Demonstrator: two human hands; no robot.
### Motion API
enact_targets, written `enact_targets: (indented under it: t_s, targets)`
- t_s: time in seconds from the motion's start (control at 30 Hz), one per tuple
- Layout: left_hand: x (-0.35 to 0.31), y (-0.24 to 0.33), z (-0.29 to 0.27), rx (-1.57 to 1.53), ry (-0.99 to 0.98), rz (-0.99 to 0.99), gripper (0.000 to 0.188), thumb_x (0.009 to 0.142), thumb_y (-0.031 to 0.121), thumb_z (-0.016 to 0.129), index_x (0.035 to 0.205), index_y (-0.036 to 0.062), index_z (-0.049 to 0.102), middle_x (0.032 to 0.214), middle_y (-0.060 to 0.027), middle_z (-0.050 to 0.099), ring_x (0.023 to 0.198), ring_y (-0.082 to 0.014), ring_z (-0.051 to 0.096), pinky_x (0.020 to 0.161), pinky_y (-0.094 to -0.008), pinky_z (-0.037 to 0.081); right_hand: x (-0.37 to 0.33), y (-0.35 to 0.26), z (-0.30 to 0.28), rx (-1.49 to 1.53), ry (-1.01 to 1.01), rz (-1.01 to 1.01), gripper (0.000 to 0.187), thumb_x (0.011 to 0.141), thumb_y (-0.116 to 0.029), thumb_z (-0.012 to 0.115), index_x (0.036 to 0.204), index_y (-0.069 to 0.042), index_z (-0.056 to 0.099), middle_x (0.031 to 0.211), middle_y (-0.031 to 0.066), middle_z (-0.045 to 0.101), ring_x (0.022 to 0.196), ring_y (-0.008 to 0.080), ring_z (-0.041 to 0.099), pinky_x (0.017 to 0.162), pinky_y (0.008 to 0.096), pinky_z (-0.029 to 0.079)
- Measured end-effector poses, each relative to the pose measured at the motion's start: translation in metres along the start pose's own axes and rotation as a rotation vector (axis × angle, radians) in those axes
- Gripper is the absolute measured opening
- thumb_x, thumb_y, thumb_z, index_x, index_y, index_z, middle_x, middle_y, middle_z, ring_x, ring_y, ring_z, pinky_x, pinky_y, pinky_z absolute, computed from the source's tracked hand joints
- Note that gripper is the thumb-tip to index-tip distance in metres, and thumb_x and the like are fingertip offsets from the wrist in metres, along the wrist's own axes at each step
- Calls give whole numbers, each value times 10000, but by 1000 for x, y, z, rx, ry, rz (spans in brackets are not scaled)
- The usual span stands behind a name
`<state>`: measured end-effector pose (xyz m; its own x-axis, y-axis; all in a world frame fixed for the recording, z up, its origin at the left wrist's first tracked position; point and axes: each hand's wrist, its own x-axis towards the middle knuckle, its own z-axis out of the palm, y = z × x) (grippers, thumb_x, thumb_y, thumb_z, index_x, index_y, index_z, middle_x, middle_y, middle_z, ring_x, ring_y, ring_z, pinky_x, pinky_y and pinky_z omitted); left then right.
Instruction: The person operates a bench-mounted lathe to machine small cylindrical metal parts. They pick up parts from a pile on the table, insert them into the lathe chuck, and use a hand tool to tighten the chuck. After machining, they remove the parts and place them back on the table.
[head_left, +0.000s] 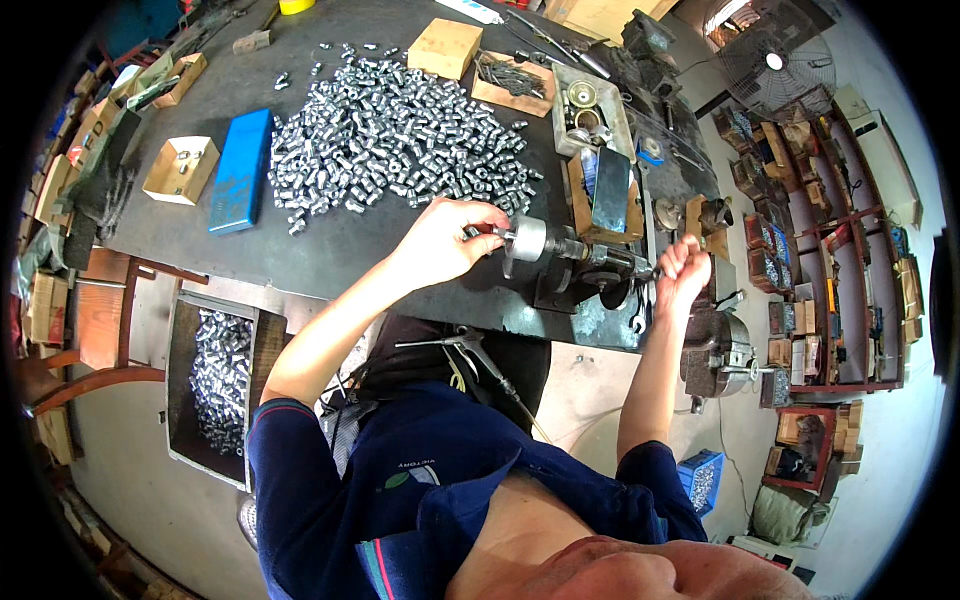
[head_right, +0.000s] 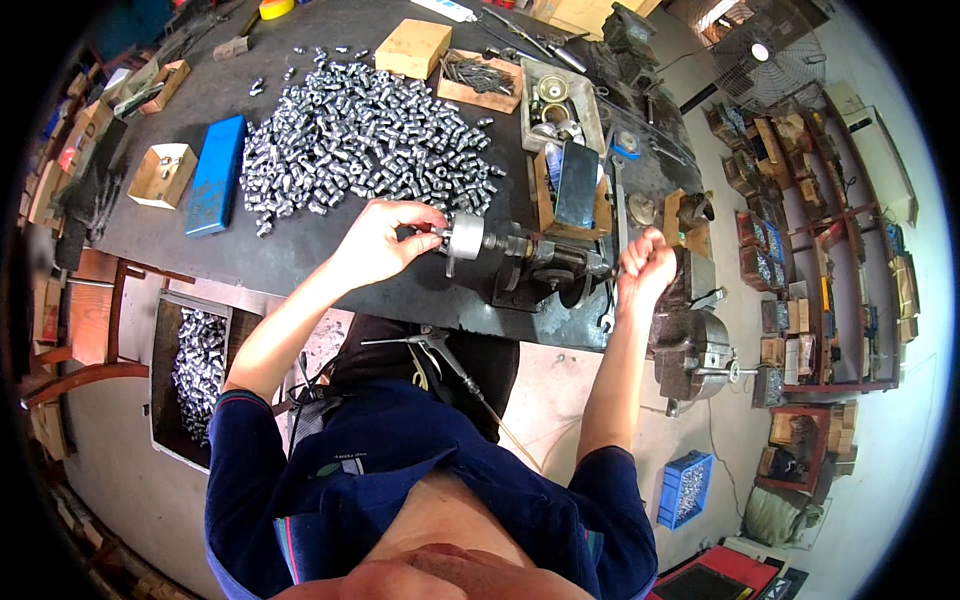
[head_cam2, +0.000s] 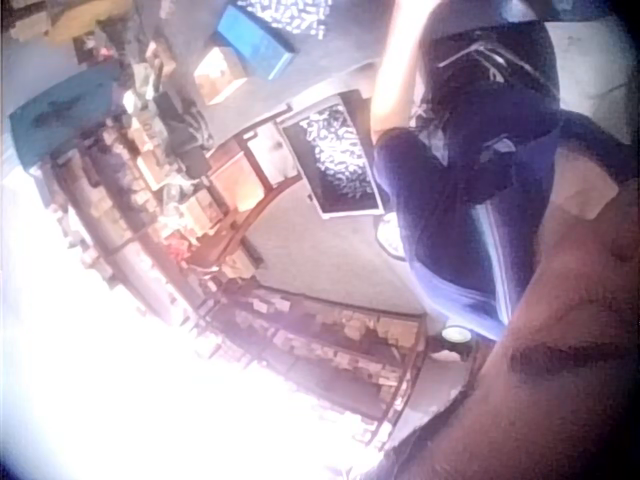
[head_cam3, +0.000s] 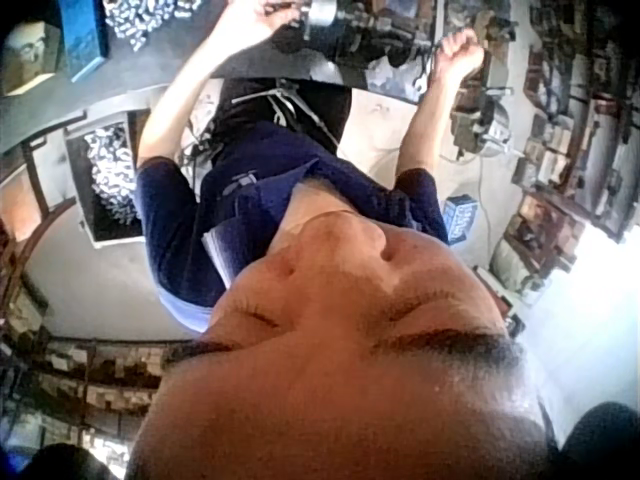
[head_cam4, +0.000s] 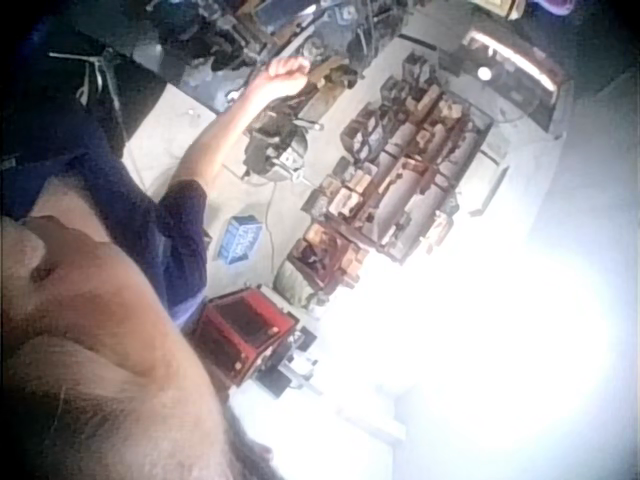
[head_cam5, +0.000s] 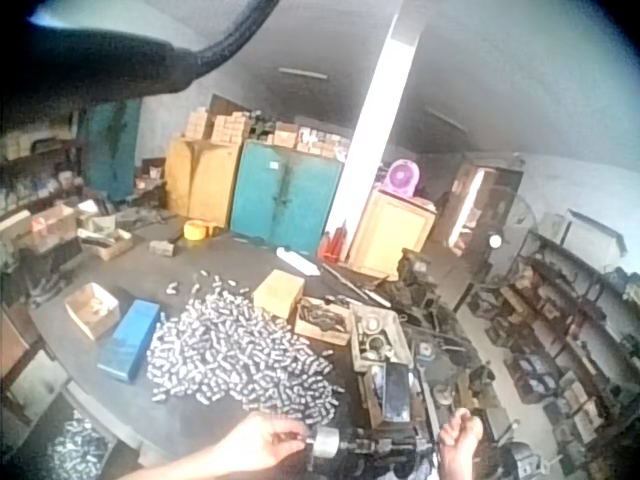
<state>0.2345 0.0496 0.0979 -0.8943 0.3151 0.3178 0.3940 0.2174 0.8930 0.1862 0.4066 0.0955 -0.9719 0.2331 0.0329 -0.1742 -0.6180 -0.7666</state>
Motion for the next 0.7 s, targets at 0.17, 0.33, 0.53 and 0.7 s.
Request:
enact_targets:
  t_s: [0.17,0.33,0.53,0.7]
  targets:
    - [1,-1,2,-38,-3,-7,147,747,36,624,883,-13,605,772,-85,634,712,-114,595,678,-249,476,33,41,-14,-174,98,-13,162,830,-135,357,796,-42,484,522,-2,371,420,78,298,342,215,209]
    - [0,-10,5,-152,-20,-86,137,771,22,599,897,-31,589,749,-69,627,694,-90,582,656,-231,475,38,100,-94,-549,230,15,190,839,-191,408,804,-37,515,559,-31,406,457,83,353,417,221,273]
    - [4,-11,7,-272,-43,-77,120,764,-12,598,880,-35,577,749,-53,613,699,-84,574,648,-220,475,-50,64,-95,-73,112,108,154,815,-102,366,803,-16,493,602,-6,450,479,103,391,439,199,313]
    - [6,-10,9,-338,-18,-74,98,743,-15,603,839,-28,587,683,-43,593,632,-74,552,587,-209,459,-73,18,-59,-104,-54,28,138,802,-124,385,798,-40,495,514,-17,347,405,59,238,359,202,186]
